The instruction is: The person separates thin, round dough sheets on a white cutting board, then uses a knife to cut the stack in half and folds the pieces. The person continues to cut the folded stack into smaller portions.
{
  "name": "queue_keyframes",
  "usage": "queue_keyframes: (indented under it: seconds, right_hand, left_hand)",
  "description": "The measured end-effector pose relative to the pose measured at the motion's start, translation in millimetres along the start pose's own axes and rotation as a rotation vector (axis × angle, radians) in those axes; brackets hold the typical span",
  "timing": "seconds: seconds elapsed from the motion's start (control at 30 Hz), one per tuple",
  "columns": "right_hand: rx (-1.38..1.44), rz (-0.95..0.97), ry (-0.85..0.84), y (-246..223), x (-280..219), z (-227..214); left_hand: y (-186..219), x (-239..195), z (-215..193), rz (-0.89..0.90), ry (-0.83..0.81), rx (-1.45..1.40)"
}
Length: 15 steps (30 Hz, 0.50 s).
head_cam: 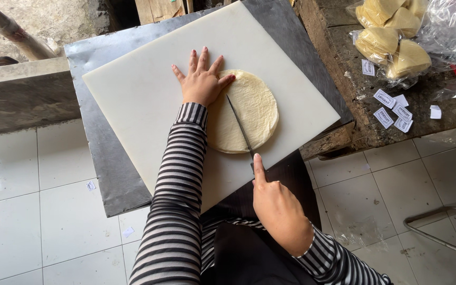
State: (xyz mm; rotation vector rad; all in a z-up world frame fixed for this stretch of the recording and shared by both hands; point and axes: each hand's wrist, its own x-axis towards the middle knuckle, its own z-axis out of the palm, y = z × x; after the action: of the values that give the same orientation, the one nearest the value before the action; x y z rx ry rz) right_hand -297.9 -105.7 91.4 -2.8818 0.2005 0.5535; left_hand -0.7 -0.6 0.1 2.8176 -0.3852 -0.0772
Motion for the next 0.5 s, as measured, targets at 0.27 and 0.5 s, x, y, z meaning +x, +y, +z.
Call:
queue_keyframes:
  seconds: [0.27, 0.5]
  right_hand:
    - [0.004, 0.001, 0.059, -5, 8, 6]
    - [0.003, -0.019, 0.061, 4, -8, 13]
  left_hand:
    - [1, 0, 0, -0.007, 0.023, 0.004]
    - [0, 3, -2, -0.012, 0.01, 0.01]
